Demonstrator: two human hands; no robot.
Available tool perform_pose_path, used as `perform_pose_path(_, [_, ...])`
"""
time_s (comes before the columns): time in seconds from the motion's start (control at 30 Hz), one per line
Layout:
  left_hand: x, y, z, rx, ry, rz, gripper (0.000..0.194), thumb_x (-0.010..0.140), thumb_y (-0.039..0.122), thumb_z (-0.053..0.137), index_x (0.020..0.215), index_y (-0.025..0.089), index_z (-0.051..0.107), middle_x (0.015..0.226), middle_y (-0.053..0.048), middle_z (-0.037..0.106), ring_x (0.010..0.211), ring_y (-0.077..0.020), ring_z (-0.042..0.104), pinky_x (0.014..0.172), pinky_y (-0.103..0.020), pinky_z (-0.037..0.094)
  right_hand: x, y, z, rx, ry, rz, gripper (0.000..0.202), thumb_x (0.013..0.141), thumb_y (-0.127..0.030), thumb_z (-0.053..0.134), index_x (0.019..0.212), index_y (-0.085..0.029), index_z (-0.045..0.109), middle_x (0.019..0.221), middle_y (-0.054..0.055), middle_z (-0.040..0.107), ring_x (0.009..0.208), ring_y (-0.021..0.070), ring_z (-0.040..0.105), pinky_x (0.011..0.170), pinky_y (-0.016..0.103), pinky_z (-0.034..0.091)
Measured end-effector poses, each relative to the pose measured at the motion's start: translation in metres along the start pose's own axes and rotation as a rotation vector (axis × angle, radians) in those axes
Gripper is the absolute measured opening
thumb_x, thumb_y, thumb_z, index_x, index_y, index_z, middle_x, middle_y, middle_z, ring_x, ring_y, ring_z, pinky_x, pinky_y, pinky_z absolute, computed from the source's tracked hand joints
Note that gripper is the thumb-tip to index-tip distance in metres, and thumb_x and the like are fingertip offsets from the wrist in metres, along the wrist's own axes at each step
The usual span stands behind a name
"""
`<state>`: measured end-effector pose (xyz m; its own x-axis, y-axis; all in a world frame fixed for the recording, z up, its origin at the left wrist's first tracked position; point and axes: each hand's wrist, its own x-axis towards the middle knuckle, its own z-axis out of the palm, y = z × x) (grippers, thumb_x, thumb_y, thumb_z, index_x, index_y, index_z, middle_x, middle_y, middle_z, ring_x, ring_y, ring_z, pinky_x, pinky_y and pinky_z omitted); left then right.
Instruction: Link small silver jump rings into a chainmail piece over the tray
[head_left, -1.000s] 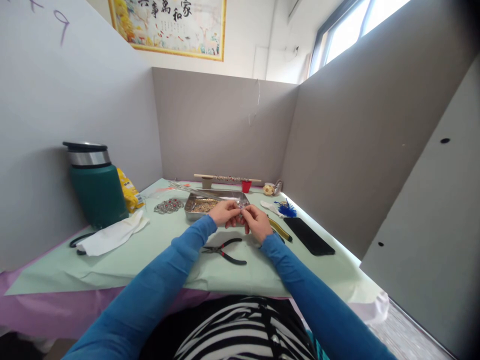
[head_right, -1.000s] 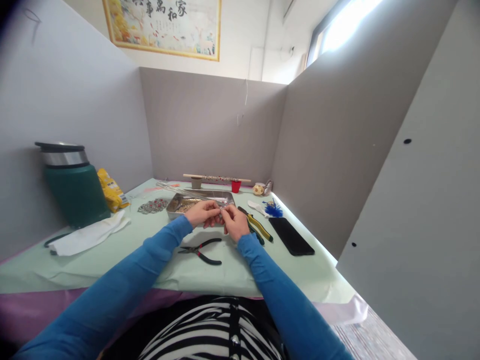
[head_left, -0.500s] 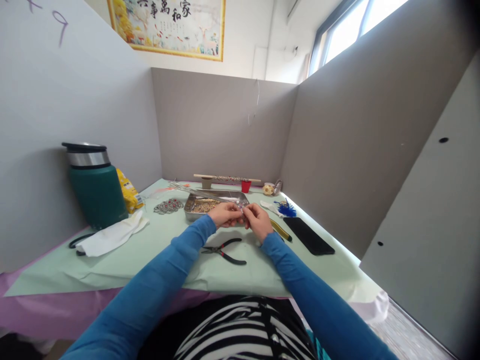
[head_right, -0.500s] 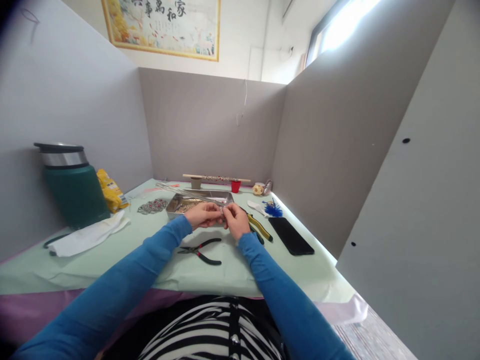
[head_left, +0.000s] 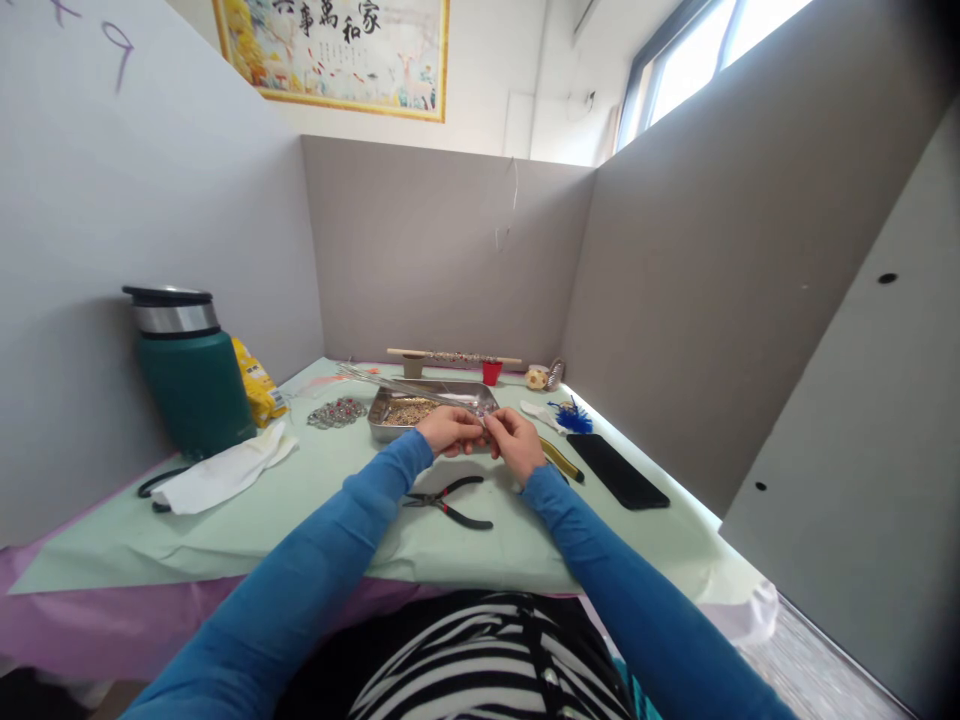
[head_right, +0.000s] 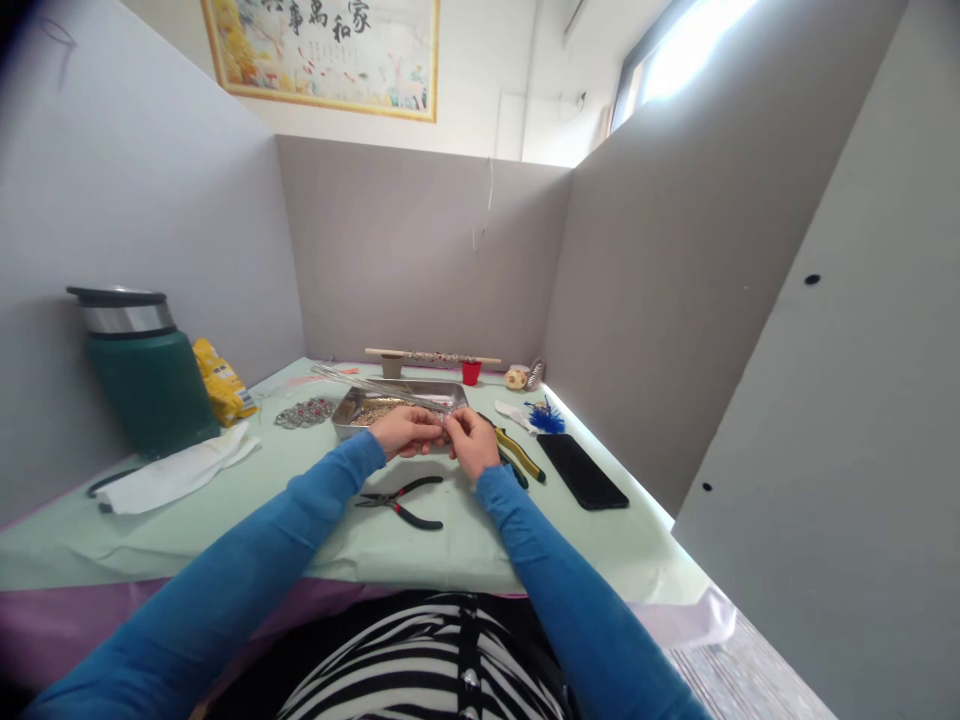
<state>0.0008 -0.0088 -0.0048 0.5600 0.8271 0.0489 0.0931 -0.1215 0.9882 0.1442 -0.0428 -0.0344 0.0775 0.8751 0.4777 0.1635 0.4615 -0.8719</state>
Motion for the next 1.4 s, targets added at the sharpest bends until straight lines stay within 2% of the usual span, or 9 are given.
perform_pose_path(0.17, [-0.002,0.002,0.001,0.02,0.015,-0.024,0.022,0.067,0.029,0.069,0.066,0.01,0.058,0.061,-0.004,0.062,0.041,-0.0061,0.049,0.031,-0.017,0.025,0.001,0.002,-0.001,-0.017,-0.001,-0.012,0.025,0.076,-0.044,0.053,0.07,-0.02,0.049,0.055,-0.004,0.054,0.04,0.0091,0.043,0.04,0.023,0.037])
perform_pose_path(0.4, [-0.003,0.004,0.001,0.031,-0.035,-0.011,0.019,0.065,0.024,0.07,0.067,0.01,0.057,0.066,-0.004,0.062,0.044,-0.0081,0.054,0.034,-0.018,0.035,0.0,-0.001,-0.001,0.004,0.017,-0.023,0.024,0.076,-0.042,0.054,0.069,-0.02,0.048,0.05,-0.005,0.05,0.04,0.0095,0.043,0.041,0.023,0.036])
perform_pose_path(0.53, [-0.004,0.005,0.002,0.041,0.007,0.023,0.021,0.065,0.027,0.07,0.068,0.01,0.057,0.066,-0.004,0.062,0.045,-0.0082,0.053,0.035,-0.018,0.035,0.001,-0.001,-0.001,0.034,0.001,-0.008,0.025,0.076,-0.043,0.055,0.07,-0.02,0.048,0.052,-0.005,0.051,0.039,0.0087,0.043,0.04,0.022,0.035])
perform_pose_path(0.7, [-0.001,0.004,0.003,-0.077,0.141,0.109,0.027,0.06,0.032,0.073,0.07,0.01,0.06,0.065,-0.003,0.059,0.055,-0.0101,0.055,0.039,-0.018,0.035,0.001,-0.001,0.001,0.102,-0.043,0.101,0.03,0.074,-0.048,0.056,0.079,-0.019,0.049,0.063,-0.003,0.059,0.039,0.0075,0.046,0.037,0.02,0.03])
perform_pose_path(0.83, [0.001,0.002,0.006,-0.185,0.215,0.148,0.031,0.055,0.033,0.077,0.07,0.01,0.061,0.066,-0.002,0.057,0.056,-0.009,0.052,0.04,-0.018,0.032,-0.002,-0.003,0.003,0.121,-0.142,0.12,0.03,0.071,-0.046,0.061,0.078,-0.018,0.052,0.051,-0.005,0.054,0.038,0.0067,0.042,0.036,0.019,0.027])
perform_pose_path(0.97, [0.002,0.001,0.008,-0.237,0.21,0.182,0.032,0.054,0.033,0.077,0.07,0.011,0.06,0.066,-0.001,0.056,0.055,-0.0084,0.051,0.041,-0.018,0.033,-0.002,-0.004,0.003,0.167,-0.136,0.103,0.028,0.072,-0.044,0.061,0.076,-0.017,0.055,0.045,-0.005,0.05,0.037,0.0061,0.039,0.036,0.018,0.025])
perform_pose_path(1.1, [0.003,0.0,0.01,-0.226,0.204,0.227,0.032,0.056,0.034,0.075,0.072,0.011,0.059,0.065,-0.001,0.056,0.054,-0.0082,0.05,0.04,-0.018,0.033,-0.001,-0.001,0.004,0.277,-0.126,0.152,0.028,0.071,-0.043,0.063,0.072,-0.016,0.056,0.043,-0.005,0.049,0.036,0.0052,0.037,0.035,0.018,0.023])
perform_pose_path(1.27, [0.004,0.0,0.011,-0.18,0.239,0.276,0.031,0.058,0.034,0.074,0.073,0.012,0.058,0.066,0.0,0.056,0.05,-0.007,0.048,0.04,-0.019,0.035,0.002,0.002,0.006,0.464,-0.147,0.202,0.029,0.065,-0.039,0.069,0.072,-0.017,0.053,0.054,-0.004,0.055,0.039,0.0053,0.043,0.033,0.017,0.023])
perform_pose_path(1.4, [0.004,0.0,0.011,-0.188,0.258,0.262,0.03,0.06,0.034,0.072,0.075,0.012,0.059,0.064,-0.001,0.057,0.054,-0.0092,0.052,0.044,-0.02,0.039,0.003,0.003,0.006,0.494,-0.138,0.174,0.028,0.067,-0.038,0.068,0.075,-0.017,0.052,0.069,0.0,0.063,0.042,0.006,0.049,0.031,0.016,0.025])
